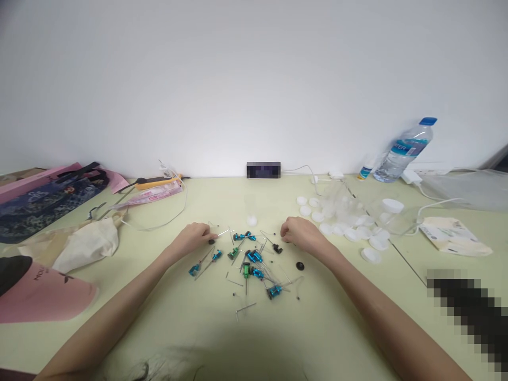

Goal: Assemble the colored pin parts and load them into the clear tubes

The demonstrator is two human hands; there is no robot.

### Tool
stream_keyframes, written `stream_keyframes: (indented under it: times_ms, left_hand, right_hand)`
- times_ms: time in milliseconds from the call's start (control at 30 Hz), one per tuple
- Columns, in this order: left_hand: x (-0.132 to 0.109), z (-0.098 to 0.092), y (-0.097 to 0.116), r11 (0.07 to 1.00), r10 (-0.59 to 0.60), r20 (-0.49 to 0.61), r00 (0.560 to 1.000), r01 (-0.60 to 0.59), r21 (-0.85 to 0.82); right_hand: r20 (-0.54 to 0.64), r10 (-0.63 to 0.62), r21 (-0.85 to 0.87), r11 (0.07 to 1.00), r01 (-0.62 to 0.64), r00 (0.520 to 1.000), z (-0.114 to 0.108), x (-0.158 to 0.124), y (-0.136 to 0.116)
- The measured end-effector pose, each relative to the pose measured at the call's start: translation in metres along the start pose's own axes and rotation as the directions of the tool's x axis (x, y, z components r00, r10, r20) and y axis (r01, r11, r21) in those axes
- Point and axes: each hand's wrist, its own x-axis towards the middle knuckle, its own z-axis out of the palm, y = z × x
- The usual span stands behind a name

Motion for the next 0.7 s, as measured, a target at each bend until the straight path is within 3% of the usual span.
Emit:
stream_keyframes:
  times_ms: [67,167,300,400,500,700]
  left_hand:
    - [-0.002,-0.004,0.001,0.998,-0.023,-0.022,1.000,0.024,0.059]
    - [-0.008,-0.010,0.008,0.984,-0.038,-0.093,0.995,0.054,0.170]
    - [-0.016,-0.016,0.033,0.975,0.067,-0.158,0.985,-0.030,0.222]
    - [-0.016,-0.014,0.057,0.956,0.215,-0.148,0.965,-0.177,0.235]
    - [-0.008,-0.006,0.075,0.904,0.370,-0.077,0.926,-0.340,0.261]
    - [0.009,0.014,0.076,0.865,0.388,0.064,0.919,-0.388,0.318]
  right_hand:
    - [-0.042,0.016,0.007,1.000,-0.016,0.999,-0.007,-0.003,-0.003]
    - [-0.224,0.048,0.148,0.989,-0.014,0.973,-0.023,-0.012,-0.014]
    - [-0.450,0.029,0.344,0.928,0.143,0.892,-0.040,-0.026,-0.033]
    - [-0.600,-0.073,0.302,0.901,0.310,0.797,-0.044,-0.033,-0.043]
    - [-0.684,-0.150,0.216,0.893,0.396,0.713,-0.045,-0.038,-0.049]
    - [-0.727,-0.217,0.038,0.935,0.353,0.651,-0.050,-0.045,-0.052]
